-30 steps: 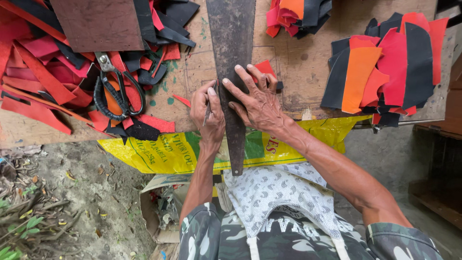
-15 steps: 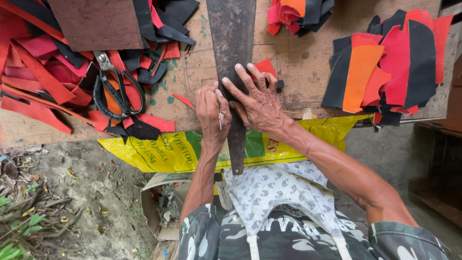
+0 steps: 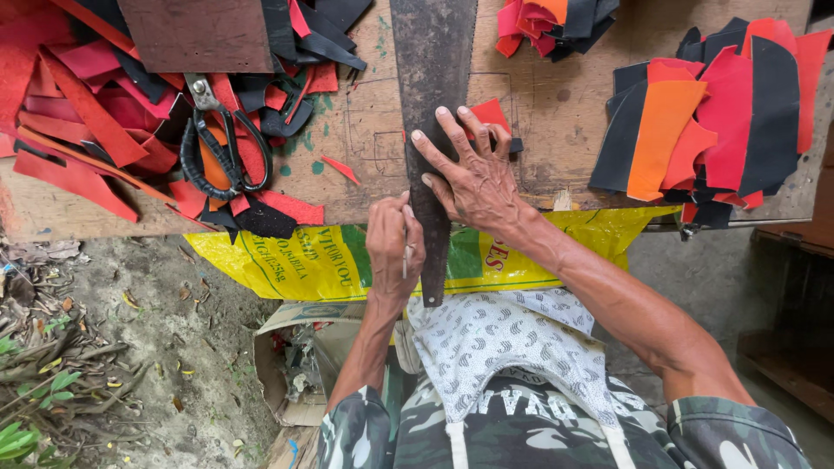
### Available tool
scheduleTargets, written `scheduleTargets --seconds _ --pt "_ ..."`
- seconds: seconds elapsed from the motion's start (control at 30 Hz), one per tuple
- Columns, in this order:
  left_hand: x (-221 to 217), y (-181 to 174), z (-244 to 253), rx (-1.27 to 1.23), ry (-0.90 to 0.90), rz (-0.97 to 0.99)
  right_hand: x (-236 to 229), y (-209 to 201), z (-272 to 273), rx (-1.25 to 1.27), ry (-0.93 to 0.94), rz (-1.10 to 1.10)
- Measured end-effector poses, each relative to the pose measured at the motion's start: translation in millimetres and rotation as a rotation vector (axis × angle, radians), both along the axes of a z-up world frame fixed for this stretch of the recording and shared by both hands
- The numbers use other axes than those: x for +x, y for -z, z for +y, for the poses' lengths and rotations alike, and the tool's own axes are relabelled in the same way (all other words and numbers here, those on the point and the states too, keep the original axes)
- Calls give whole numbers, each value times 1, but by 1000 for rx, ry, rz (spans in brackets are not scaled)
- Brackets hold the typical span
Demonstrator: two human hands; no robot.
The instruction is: The person uses a hand saw to cut red and black rubber pieces on a wooden workbench. They repeatedly position each piece, saw along its edge, and place the cut piece aside.
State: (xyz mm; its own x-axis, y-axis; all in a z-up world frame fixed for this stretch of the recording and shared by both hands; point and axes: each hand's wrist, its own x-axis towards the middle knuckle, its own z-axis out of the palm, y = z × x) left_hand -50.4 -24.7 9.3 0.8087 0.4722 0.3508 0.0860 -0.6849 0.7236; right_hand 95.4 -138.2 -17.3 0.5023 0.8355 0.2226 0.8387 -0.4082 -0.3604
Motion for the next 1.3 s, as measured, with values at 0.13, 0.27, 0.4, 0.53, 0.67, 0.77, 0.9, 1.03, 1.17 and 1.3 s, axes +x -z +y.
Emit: scheduleTargets --seconds 0.13,0.27,0.4,0.53,0.67,0.77,0.9,1.03,1.17,1.3 --pt "19 3 9 -238 -176 16 2 1 0 26 15 4" --pt "54 15 19 -320 -191 -82 1 1 0 31 21 17" --pt "60 16 20 -262 -198 -40 2 2 -1 38 18 18" --pt "61 13 21 -212 -167 -39 1 5 -2 33 16 16" --pt "63 10 29 -107 -82 16 2 6 -1 14 15 20" --pt "60 10 32 -44 -39 44 1 6 -1 31 14 8" --pt "48 7 23 -4 5 40 2 4 1 15 25 14" --pt "15 -1 6 -22 21 77 -2 5 -1 7 8 16" --pt "-9 -14 -3 -35 23 168 1 3 1 20 5 3" --pt "-37 -13 3 -29 -70 119 -3 2 -2 36 7 16"
